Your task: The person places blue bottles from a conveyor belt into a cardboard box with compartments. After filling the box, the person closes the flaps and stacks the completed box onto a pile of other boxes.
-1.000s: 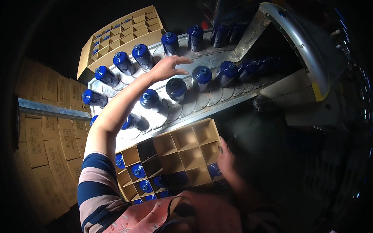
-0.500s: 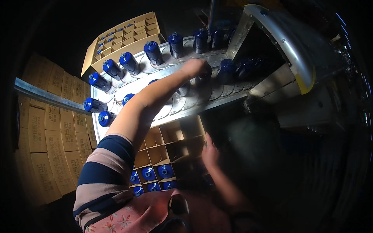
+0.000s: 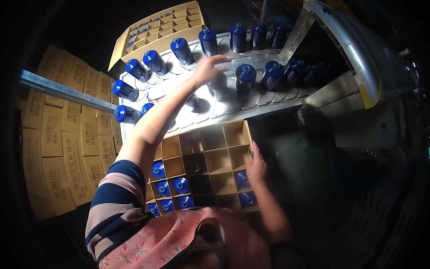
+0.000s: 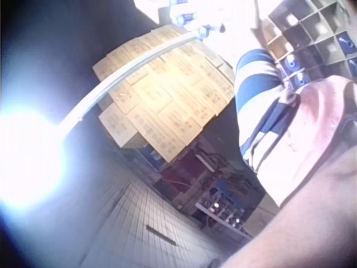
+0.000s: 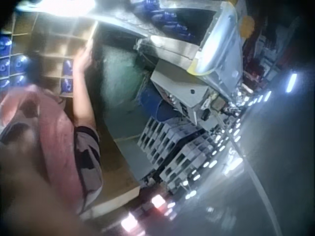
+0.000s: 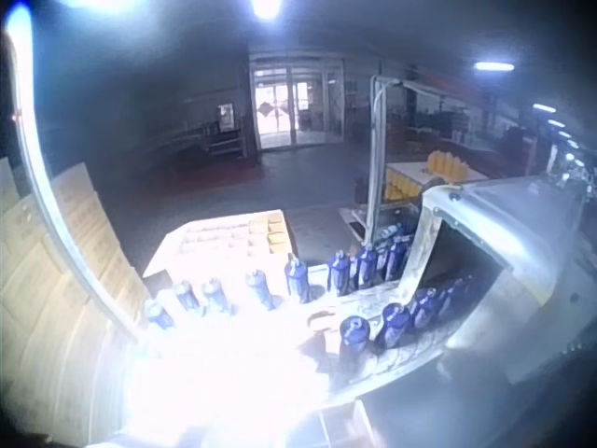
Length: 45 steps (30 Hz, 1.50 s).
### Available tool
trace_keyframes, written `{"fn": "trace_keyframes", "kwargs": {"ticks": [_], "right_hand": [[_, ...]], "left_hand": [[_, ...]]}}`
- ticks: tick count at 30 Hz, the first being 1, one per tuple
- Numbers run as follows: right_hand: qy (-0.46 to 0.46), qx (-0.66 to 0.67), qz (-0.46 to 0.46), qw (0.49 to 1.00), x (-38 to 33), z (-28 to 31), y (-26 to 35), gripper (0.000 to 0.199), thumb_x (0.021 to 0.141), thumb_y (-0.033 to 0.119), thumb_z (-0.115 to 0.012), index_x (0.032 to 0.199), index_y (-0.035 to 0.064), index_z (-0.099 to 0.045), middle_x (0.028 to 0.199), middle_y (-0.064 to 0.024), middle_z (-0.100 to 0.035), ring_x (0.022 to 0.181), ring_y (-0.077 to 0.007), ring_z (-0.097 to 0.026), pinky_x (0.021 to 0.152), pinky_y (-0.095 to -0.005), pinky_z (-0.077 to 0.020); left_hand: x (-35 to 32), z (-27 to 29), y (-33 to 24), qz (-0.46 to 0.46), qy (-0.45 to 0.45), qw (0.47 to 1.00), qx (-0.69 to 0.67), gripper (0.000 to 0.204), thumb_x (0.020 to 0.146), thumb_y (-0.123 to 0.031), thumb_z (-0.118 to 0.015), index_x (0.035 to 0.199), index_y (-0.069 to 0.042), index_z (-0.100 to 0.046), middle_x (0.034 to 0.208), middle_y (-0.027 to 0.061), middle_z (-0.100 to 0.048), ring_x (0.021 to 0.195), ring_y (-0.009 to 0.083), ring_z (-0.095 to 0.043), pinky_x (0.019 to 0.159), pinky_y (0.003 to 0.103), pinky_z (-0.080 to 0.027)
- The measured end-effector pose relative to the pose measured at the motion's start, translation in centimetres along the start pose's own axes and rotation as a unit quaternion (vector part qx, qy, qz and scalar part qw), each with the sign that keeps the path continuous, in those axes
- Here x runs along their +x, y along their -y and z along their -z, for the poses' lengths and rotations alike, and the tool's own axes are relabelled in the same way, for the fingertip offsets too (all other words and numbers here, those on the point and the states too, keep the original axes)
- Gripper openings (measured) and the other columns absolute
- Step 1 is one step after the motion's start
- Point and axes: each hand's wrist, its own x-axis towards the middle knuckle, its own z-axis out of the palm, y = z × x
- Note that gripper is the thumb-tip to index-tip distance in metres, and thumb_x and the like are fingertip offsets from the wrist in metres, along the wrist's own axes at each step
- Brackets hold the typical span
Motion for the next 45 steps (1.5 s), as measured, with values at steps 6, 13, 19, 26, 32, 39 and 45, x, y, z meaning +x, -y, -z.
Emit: {"fn": "trace_keyframes", "kwargs": {"ticks": [6,13,19,26,32,39,45], "right_hand": [[0.027,-0.024,-0.053,0.998,-0.9,-0.7,1.0,0.061,0.086,0.002,-0.057,0.142,0.0207,-0.042,0.119,-0.0191,-0.061,0.105,-0.0398,-0.059,0.088,-0.0458,-0.0478],[-0.019,-0.071,-0.011,0.997,-0.3,-1.4,0.9,0.056,0.089,0.010,-0.054,0.141,0.0218,-0.040,0.114,-0.0181,-0.063,0.093,-0.0389,-0.063,0.080,-0.0479,-0.0503],[-0.042,-0.071,-0.013,0.997,0.9,-0.7,0.1,0.051,0.092,0.012,-0.053,0.141,0.0207,-0.041,0.112,-0.0173,-0.064,0.093,-0.0382,-0.064,0.081,-0.0473,-0.0500],[-0.014,-0.075,-0.012,0.997,-0.6,-0.6,0.5,0.056,0.087,0.011,-0.055,0.141,0.0189,-0.042,0.114,-0.0171,-0.064,0.096,-0.0367,-0.064,0.082,-0.0467,-0.0503],[-0.051,-0.086,-0.002,0.995,-1.4,-1.3,-0.2,0.053,0.087,0.012,-0.057,0.138,0.0212,-0.045,0.110,-0.0174,-0.065,0.090,-0.0379,-0.064,0.078,-0.0478,-0.0507],[-0.060,-0.065,0.010,0.996,-3.4,-2.3,-0.5,0.052,0.087,0.009,-0.057,0.136,0.0242,-0.047,0.107,-0.0197,-0.066,0.090,-0.0421,-0.063,0.076,-0.0505,-0.0499],[-0.095,-0.091,0.008,0.991,-5.1,-3.6,0.5,0.044,0.092,0.018,-0.055,0.134,0.0281,-0.051,0.105,-0.0165,-0.067,0.089,-0.0399,-0.064,0.076,-0.0494,-0.0498]], "left_hand": [[-3.4,3.7,4.7,0.065,0.118,0.991,0.003,0.047,0.080,-0.025,-0.075,0.123,-0.009,-0.064,0.124,0.0109,-0.064,0.117,0.0250,-0.060,0.098,0.034,-0.046],[0.5,-2.5,4.7,0.067,0.127,0.988,0.057,0.051,0.078,-0.034,-0.075,0.125,-0.022,-0.063,0.116,0.0097,-0.067,0.110,0.0307,-0.061,0.094,0.039,-0.047],[3.9,-5.3,1.1,0.053,0.147,0.981,0.111,0.037,0.080,-0.035,-0.072,0.115,-0.027,-0.067,0.110,0.0078,-0.069,0.106,0.0299,-0.062,0.087,0.041,-0.049],[2.7,-6.5,-2.1,0.037,0.154,0.986,0.044,0.041,0.081,-0.028,-0.072,0.120,-0.017,-0.064,0.114,0.0105,-0.067,0.106,0.0292,-0.063,0.089,0.038,-0.049],[-5.5,-0.4,-2.8,0.013,-0.006,0.981,-0.192,0.036,0.088,-0.020,-0.069,0.120,-0.007,-0.064,0.116,0.0100,-0.067,0.109,0.0206,-0.063,0.094,0.031,-0.047],[-40.9,14.1,1.8,0.355,-0.175,0.889,-0.229,0.026,0.092,-0.005,-0.062,0.117,-0.002,-0.065,0.114,0.0056,-0.068,0.107,0.0131,-0.061,0.096,0.026,-0.045],[-61.9,14.2,-1.9,0.485,-0.141,0.850,-0.148,0.031,0.083,-0.003,-0.070,0.114,-0.005,-0.068,0.113,0.0059,-0.068,0.100,0.0138,-0.063,0.094,0.028,-0.047]]}}
